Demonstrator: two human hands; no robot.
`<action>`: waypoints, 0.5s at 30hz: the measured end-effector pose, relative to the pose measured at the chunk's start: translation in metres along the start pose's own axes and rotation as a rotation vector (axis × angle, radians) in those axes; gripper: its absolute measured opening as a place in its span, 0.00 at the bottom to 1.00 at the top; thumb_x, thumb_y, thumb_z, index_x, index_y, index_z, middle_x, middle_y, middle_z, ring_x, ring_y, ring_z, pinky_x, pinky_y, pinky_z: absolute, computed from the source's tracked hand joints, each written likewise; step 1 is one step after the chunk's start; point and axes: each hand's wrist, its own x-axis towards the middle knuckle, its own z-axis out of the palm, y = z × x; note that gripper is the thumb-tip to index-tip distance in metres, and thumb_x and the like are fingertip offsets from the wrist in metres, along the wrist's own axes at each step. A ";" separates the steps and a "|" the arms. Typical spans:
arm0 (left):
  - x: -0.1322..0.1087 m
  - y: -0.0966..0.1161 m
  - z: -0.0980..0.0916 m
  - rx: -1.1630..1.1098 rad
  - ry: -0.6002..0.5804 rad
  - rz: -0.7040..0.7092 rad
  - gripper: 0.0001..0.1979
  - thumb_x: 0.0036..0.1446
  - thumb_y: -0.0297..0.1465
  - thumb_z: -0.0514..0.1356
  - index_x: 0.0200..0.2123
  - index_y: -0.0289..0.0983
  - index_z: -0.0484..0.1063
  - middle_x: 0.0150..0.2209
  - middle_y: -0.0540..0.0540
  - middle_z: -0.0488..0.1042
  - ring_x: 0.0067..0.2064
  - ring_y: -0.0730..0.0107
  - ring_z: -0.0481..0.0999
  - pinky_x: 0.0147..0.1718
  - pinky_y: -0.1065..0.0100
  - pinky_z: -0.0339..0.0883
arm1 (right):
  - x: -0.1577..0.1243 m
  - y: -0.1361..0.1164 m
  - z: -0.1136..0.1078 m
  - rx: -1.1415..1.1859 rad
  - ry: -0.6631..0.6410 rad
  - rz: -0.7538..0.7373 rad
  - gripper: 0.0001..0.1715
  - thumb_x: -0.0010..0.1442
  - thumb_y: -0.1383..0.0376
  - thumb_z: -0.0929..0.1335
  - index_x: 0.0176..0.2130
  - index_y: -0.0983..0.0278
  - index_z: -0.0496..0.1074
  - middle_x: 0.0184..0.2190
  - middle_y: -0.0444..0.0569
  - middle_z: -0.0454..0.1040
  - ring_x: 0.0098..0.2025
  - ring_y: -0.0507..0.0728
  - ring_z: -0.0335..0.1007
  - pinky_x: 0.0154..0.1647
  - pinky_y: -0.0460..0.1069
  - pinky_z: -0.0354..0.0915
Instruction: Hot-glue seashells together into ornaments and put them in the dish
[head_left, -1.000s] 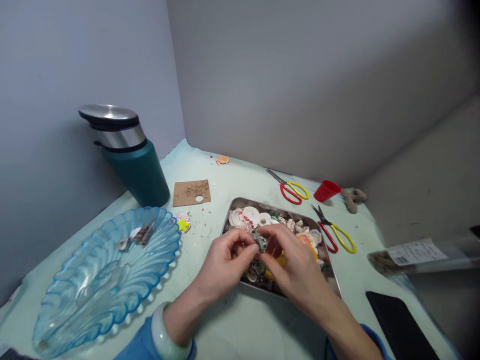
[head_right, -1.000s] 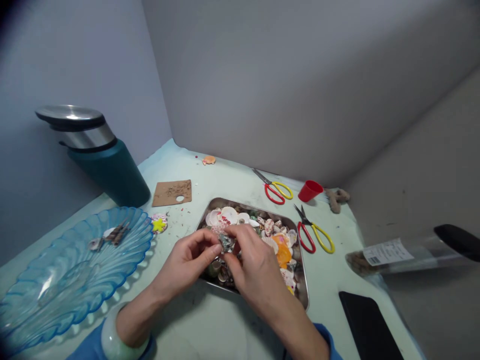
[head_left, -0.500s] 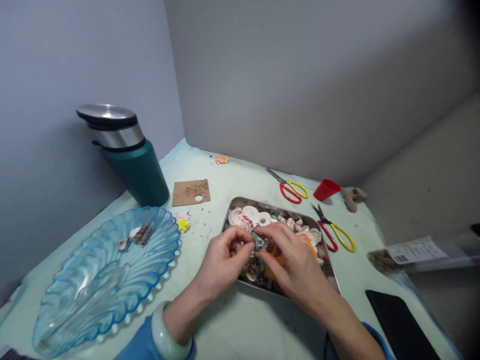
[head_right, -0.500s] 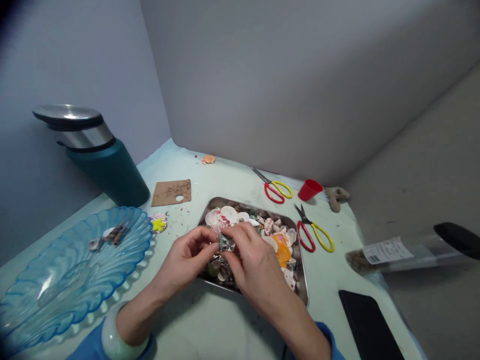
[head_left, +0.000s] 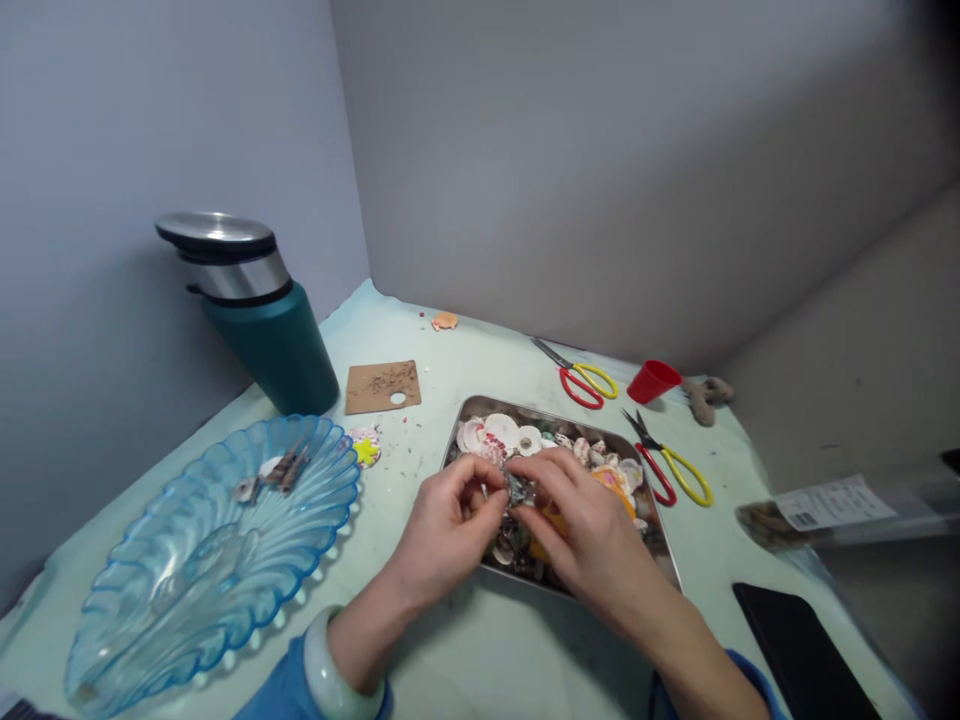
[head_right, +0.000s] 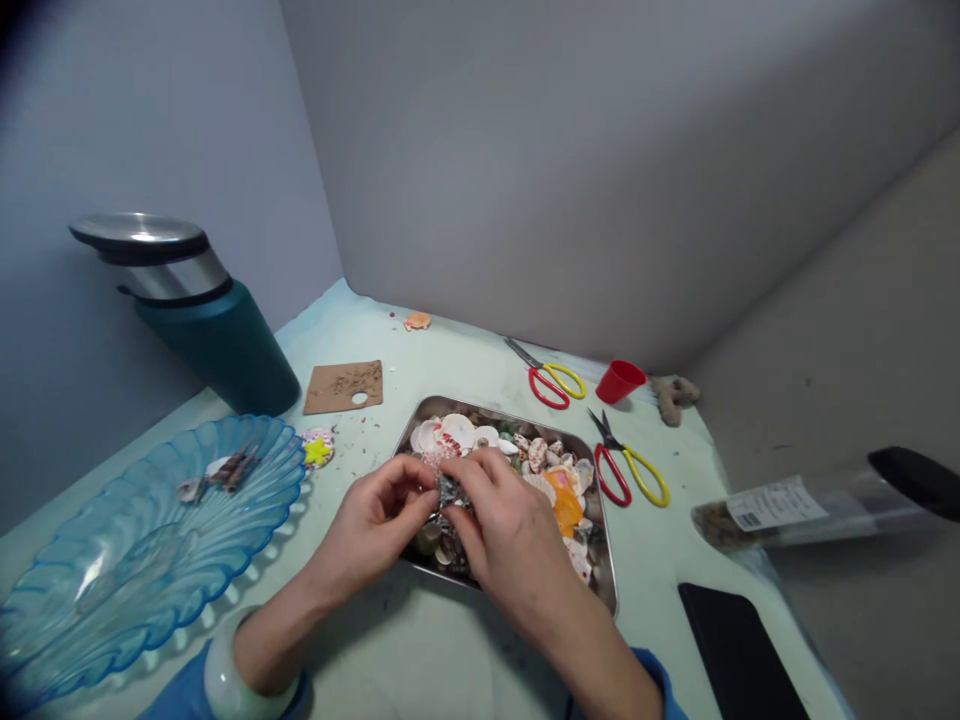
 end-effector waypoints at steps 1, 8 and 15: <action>0.000 0.000 0.000 0.002 -0.001 -0.002 0.02 0.53 0.29 0.57 0.31 0.36 0.67 0.22 0.54 0.63 0.23 0.78 0.59 0.23 0.74 0.55 | 0.000 0.000 0.000 -0.003 0.002 -0.002 0.17 0.61 0.73 0.64 0.49 0.61 0.64 0.44 0.52 0.67 0.43 0.58 0.67 0.42 0.54 0.66; 0.001 -0.002 -0.002 -0.049 -0.004 -0.024 0.03 0.52 0.30 0.59 0.30 0.36 0.67 0.21 0.55 0.62 0.22 0.78 0.59 0.22 0.74 0.54 | 0.000 0.000 -0.001 0.001 0.002 -0.009 0.17 0.61 0.72 0.65 0.49 0.61 0.64 0.43 0.53 0.68 0.42 0.59 0.68 0.40 0.53 0.66; 0.002 -0.001 -0.002 -0.093 -0.020 -0.046 0.04 0.51 0.30 0.59 0.30 0.36 0.67 0.21 0.55 0.61 0.22 0.78 0.58 0.22 0.75 0.53 | 0.000 0.003 -0.003 0.062 -0.031 0.002 0.20 0.61 0.72 0.66 0.52 0.59 0.64 0.44 0.50 0.70 0.43 0.57 0.68 0.43 0.51 0.64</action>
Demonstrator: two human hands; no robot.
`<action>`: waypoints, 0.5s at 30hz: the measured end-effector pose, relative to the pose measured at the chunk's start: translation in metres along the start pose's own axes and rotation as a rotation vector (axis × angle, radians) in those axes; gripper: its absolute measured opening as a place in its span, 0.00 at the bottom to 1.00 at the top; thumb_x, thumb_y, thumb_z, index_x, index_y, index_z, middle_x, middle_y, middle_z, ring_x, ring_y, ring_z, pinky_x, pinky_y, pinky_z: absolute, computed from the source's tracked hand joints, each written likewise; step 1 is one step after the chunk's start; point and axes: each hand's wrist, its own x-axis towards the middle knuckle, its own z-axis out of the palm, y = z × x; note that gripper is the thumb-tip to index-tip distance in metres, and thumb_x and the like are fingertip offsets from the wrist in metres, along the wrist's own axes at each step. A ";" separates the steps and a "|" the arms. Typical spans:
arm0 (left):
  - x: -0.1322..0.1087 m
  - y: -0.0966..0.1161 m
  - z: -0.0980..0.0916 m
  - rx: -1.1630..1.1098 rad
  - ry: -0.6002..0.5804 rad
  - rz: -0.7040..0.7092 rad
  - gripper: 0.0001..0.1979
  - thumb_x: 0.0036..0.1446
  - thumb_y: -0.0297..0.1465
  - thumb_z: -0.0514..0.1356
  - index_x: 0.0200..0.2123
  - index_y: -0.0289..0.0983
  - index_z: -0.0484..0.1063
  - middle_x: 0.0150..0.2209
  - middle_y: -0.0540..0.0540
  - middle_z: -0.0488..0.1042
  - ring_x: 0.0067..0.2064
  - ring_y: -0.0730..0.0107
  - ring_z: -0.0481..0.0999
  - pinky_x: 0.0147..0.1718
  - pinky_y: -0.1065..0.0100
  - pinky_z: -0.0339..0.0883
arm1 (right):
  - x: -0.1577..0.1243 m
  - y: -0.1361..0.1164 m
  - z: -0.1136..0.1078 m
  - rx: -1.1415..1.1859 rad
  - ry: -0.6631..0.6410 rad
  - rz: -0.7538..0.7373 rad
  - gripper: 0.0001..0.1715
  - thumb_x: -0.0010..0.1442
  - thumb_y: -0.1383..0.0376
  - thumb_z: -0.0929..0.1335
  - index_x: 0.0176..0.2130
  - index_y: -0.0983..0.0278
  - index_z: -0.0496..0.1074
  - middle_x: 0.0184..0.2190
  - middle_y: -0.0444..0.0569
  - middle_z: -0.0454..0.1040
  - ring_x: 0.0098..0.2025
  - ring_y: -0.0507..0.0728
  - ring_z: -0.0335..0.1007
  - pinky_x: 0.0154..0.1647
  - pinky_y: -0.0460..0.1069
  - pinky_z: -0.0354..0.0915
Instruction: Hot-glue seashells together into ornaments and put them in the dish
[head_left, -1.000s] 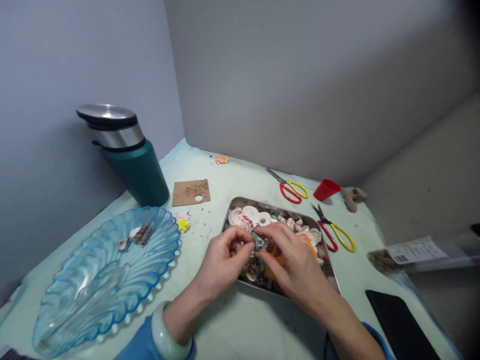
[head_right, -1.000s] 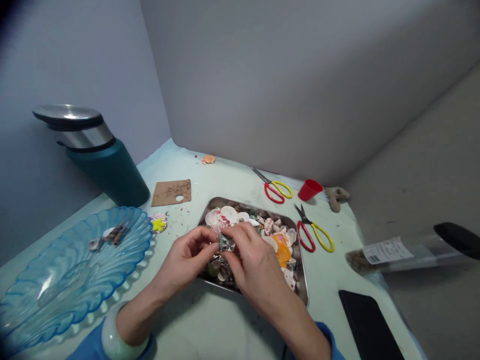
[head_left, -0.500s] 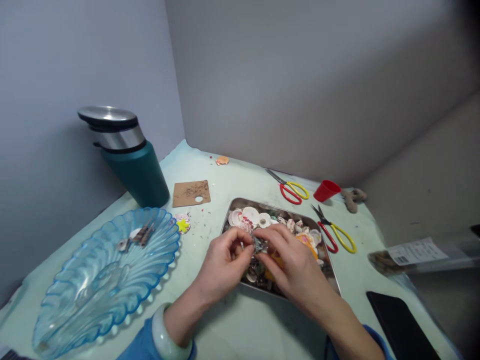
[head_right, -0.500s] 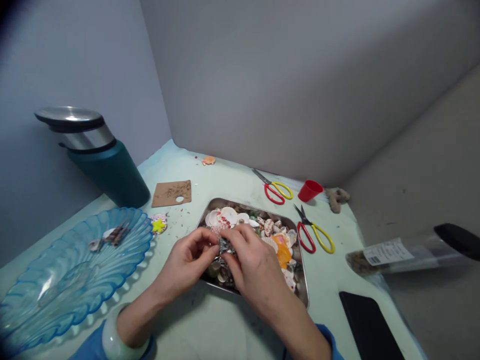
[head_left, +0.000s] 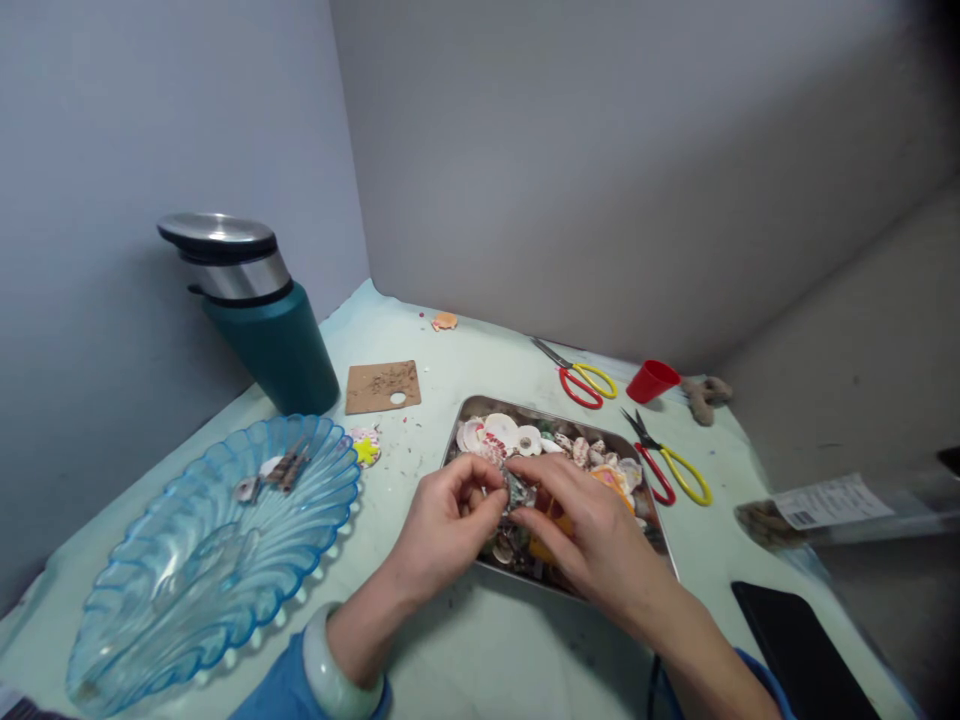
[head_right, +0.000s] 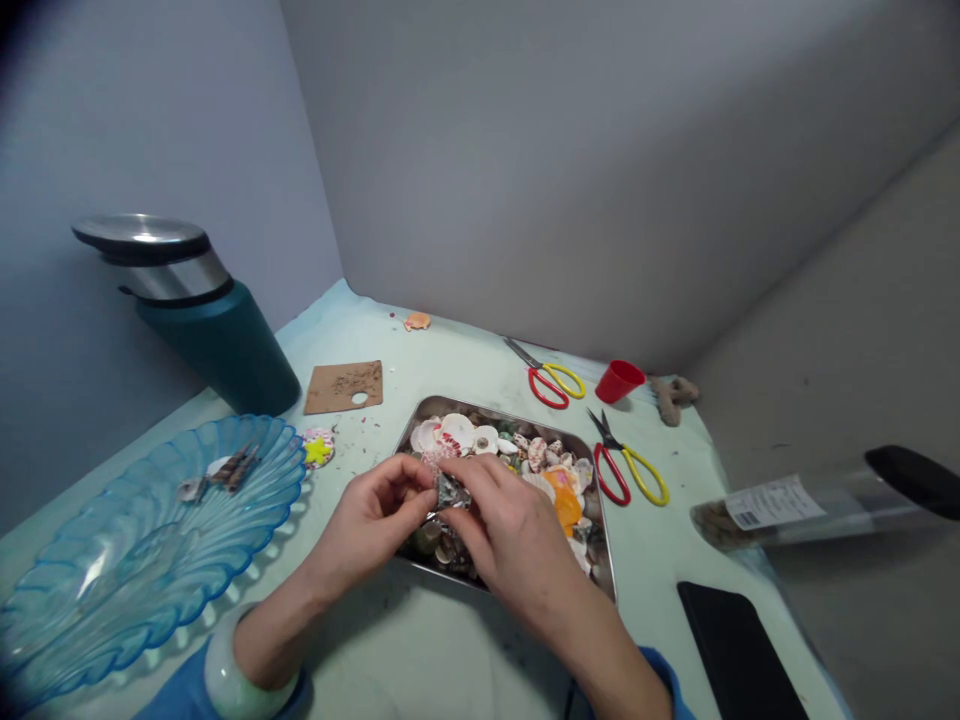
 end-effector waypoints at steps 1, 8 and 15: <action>0.000 0.000 0.000 0.001 -0.003 -0.001 0.04 0.51 0.30 0.59 0.30 0.36 0.66 0.21 0.55 0.61 0.22 0.78 0.58 0.22 0.74 0.53 | 0.000 0.000 0.000 0.008 -0.001 0.000 0.19 0.61 0.72 0.66 0.52 0.60 0.65 0.44 0.50 0.71 0.43 0.56 0.68 0.43 0.51 0.64; 0.001 0.000 0.000 -0.018 -0.022 -0.019 0.04 0.50 0.29 0.60 0.29 0.35 0.66 0.20 0.56 0.60 0.22 0.79 0.57 0.21 0.75 0.52 | -0.002 0.002 -0.001 0.078 -0.023 0.026 0.16 0.61 0.71 0.67 0.49 0.61 0.68 0.42 0.50 0.72 0.41 0.56 0.68 0.42 0.51 0.65; 0.001 -0.002 -0.001 -0.008 -0.024 -0.029 0.04 0.50 0.28 0.60 0.28 0.35 0.66 0.22 0.55 0.63 0.23 0.79 0.59 0.22 0.75 0.53 | -0.003 0.002 0.000 0.104 -0.017 0.033 0.16 0.60 0.72 0.67 0.49 0.62 0.69 0.40 0.49 0.72 0.38 0.55 0.68 0.40 0.50 0.64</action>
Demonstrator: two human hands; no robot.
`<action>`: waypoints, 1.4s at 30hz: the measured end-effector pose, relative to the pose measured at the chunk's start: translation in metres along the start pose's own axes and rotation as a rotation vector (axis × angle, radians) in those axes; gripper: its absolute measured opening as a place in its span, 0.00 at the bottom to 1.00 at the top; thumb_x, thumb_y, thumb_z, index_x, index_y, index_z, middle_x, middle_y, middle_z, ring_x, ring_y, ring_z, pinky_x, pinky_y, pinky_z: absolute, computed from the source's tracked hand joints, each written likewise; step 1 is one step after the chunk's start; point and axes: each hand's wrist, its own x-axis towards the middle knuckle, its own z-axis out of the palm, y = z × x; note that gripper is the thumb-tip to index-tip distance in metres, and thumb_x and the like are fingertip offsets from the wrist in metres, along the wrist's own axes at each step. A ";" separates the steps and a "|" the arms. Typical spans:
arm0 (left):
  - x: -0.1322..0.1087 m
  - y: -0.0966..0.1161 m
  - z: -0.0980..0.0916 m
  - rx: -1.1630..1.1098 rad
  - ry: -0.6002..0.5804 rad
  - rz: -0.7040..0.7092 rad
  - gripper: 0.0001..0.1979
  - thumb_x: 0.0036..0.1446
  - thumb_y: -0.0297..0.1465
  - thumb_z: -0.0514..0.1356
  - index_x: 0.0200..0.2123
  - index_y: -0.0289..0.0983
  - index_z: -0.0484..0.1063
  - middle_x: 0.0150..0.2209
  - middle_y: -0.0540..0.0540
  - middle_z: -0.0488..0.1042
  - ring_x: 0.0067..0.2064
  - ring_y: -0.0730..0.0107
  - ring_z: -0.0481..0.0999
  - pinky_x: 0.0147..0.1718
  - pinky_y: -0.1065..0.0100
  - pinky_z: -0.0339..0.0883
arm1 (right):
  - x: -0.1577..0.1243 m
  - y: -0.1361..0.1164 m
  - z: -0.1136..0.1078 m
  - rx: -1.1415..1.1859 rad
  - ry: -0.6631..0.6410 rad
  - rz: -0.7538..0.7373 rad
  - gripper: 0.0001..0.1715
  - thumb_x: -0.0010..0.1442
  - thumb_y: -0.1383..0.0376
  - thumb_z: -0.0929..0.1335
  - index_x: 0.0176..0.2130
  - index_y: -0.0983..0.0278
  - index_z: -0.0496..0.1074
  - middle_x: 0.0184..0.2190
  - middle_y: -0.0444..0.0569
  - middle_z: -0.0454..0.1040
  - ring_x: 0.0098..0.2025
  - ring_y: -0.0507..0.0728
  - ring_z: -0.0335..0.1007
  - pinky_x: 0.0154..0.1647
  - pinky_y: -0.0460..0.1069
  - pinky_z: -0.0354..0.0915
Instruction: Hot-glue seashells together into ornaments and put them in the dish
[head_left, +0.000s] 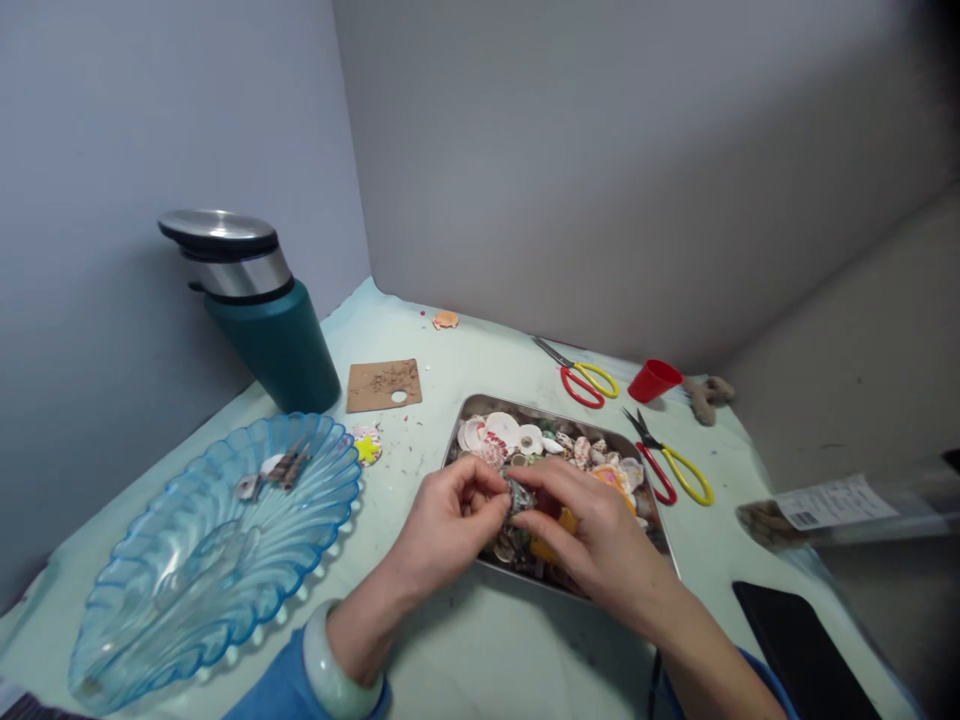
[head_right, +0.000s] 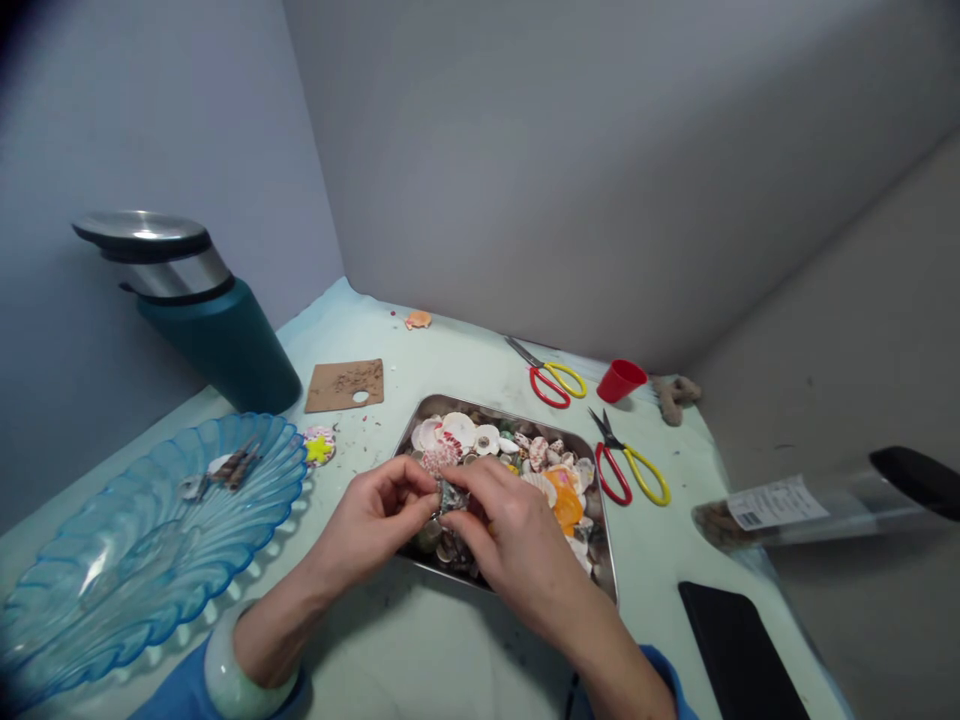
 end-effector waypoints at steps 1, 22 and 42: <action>0.000 -0.001 0.000 0.007 -0.001 0.007 0.03 0.50 0.27 0.59 0.28 0.34 0.67 0.22 0.54 0.64 0.24 0.79 0.60 0.23 0.75 0.53 | 0.000 0.000 0.000 0.001 0.000 0.002 0.16 0.60 0.72 0.67 0.49 0.62 0.69 0.40 0.49 0.72 0.38 0.55 0.68 0.39 0.50 0.64; 0.001 0.007 0.000 -0.136 -0.003 -0.055 0.08 0.50 0.33 0.62 0.30 0.34 0.68 0.24 0.53 0.66 0.24 0.79 0.61 0.23 0.75 0.54 | 0.000 0.001 -0.003 -0.024 -0.004 0.040 0.18 0.60 0.70 0.68 0.50 0.62 0.68 0.45 0.48 0.75 0.42 0.55 0.72 0.44 0.50 0.65; 0.000 0.007 -0.002 -0.138 -0.023 -0.048 0.06 0.50 0.30 0.62 0.30 0.34 0.70 0.25 0.52 0.68 0.24 0.80 0.62 0.22 0.76 0.54 | 0.000 0.002 -0.003 -0.030 -0.003 0.020 0.18 0.60 0.69 0.67 0.51 0.60 0.67 0.47 0.47 0.74 0.46 0.54 0.71 0.47 0.49 0.65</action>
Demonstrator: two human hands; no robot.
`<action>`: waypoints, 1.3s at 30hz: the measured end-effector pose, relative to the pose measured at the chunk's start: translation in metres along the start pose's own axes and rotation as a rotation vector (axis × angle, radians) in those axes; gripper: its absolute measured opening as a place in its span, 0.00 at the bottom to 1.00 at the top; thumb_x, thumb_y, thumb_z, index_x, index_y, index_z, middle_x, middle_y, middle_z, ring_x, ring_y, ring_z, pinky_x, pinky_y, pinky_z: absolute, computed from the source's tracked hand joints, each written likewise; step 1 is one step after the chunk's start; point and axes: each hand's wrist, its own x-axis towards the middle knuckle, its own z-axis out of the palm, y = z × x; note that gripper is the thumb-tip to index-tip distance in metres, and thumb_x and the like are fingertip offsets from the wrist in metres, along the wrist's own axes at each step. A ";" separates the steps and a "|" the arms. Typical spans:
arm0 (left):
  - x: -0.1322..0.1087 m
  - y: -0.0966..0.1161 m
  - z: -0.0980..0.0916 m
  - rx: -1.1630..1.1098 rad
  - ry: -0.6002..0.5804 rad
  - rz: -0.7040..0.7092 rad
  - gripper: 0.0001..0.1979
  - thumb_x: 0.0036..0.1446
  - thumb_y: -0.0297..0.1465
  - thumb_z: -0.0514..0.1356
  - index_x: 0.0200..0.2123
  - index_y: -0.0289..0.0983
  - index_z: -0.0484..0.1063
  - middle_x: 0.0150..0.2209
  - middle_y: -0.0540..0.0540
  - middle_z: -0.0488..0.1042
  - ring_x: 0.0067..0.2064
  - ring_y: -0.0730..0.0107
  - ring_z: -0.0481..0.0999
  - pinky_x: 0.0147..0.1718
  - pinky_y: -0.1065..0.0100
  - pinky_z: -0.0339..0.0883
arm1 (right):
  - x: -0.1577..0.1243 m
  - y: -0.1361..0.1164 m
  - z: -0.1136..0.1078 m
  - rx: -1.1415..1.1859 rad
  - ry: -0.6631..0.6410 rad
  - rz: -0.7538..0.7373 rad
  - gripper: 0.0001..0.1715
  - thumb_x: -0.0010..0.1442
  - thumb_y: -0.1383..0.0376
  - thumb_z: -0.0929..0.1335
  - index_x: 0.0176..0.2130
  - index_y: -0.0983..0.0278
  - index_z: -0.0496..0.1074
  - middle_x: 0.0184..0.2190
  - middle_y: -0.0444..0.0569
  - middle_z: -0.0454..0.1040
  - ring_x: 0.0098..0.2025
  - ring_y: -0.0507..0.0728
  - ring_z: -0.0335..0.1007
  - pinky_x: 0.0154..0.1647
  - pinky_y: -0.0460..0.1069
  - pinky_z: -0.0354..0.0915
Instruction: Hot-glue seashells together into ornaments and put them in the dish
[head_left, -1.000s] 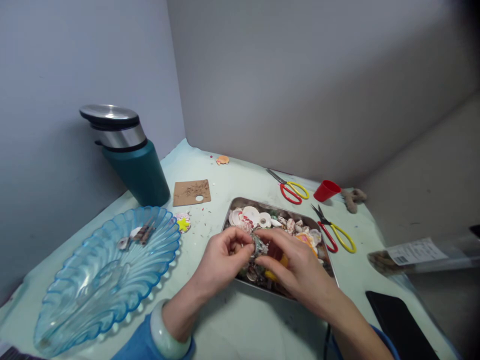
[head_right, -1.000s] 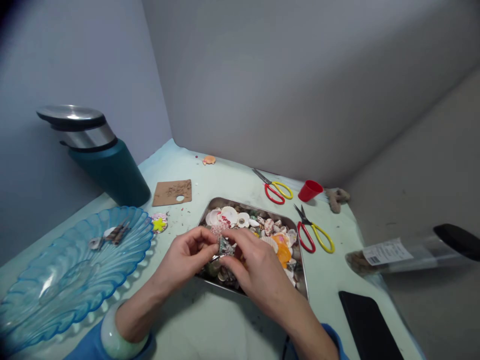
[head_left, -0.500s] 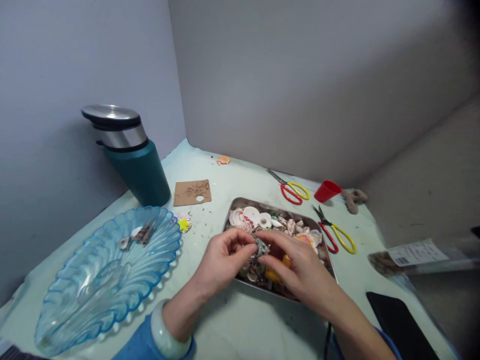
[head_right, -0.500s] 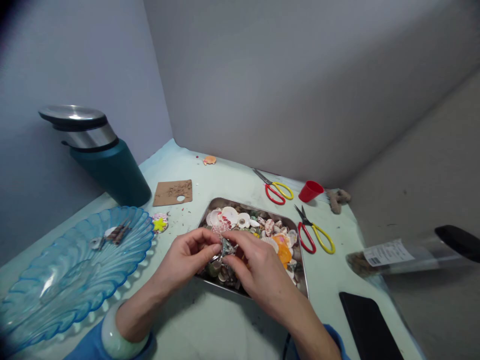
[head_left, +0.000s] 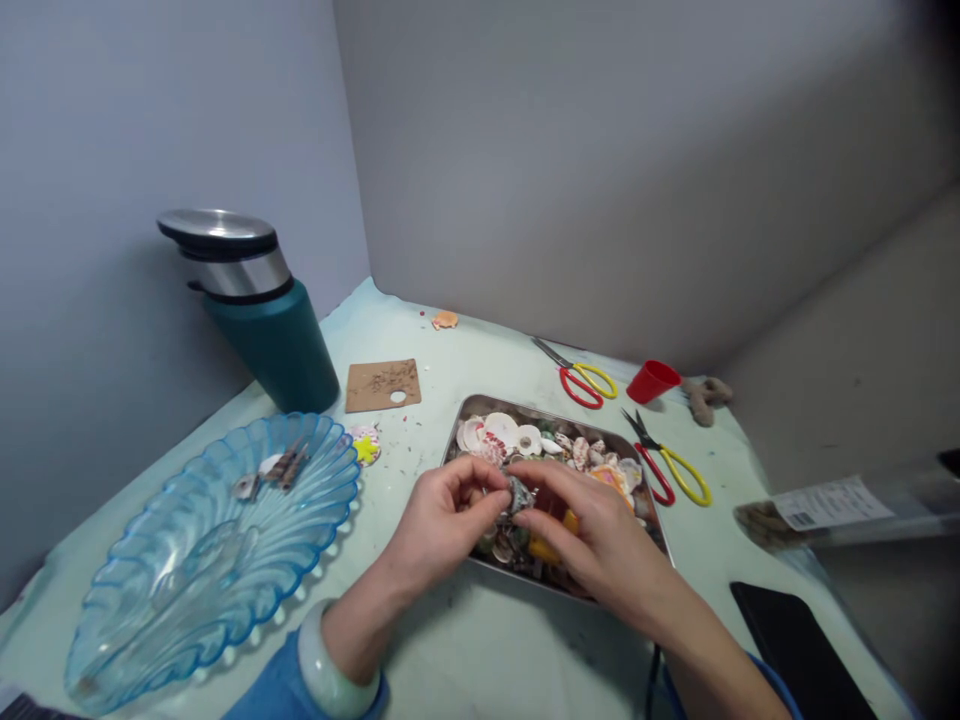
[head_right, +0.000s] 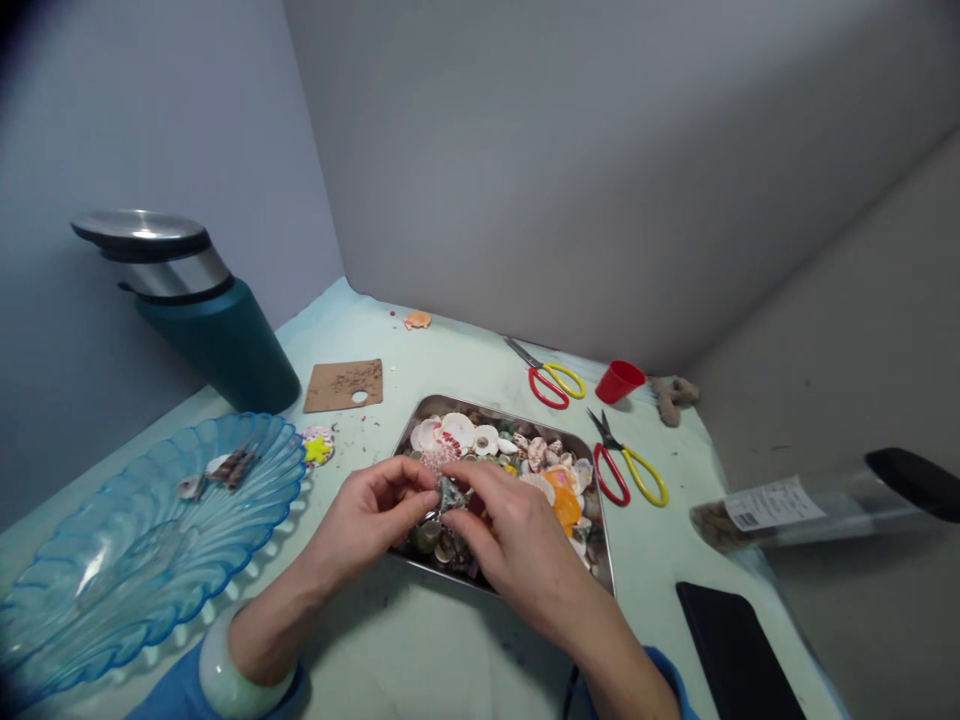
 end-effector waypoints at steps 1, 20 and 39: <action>0.000 0.000 0.000 0.005 0.000 0.007 0.06 0.50 0.30 0.62 0.30 0.34 0.70 0.25 0.52 0.68 0.24 0.79 0.63 0.23 0.76 0.55 | 0.000 0.000 0.000 0.000 0.001 -0.001 0.18 0.61 0.69 0.67 0.51 0.60 0.67 0.47 0.47 0.74 0.46 0.54 0.71 0.47 0.49 0.65; 0.001 -0.002 -0.001 0.048 0.007 0.041 0.06 0.50 0.31 0.62 0.29 0.34 0.70 0.25 0.51 0.69 0.26 0.77 0.66 0.25 0.74 0.59 | -0.001 -0.008 -0.002 0.010 -0.012 0.033 0.17 0.60 0.70 0.67 0.49 0.61 0.68 0.45 0.49 0.75 0.42 0.56 0.71 0.43 0.50 0.66; 0.001 0.000 -0.001 -0.065 -0.013 0.007 0.13 0.48 0.34 0.65 0.36 0.34 0.70 0.27 0.51 0.68 0.24 0.79 0.62 0.22 0.75 0.55 | 0.002 -0.002 -0.001 0.011 -0.013 0.024 0.18 0.60 0.68 0.66 0.51 0.59 0.68 0.45 0.50 0.76 0.42 0.57 0.72 0.43 0.52 0.67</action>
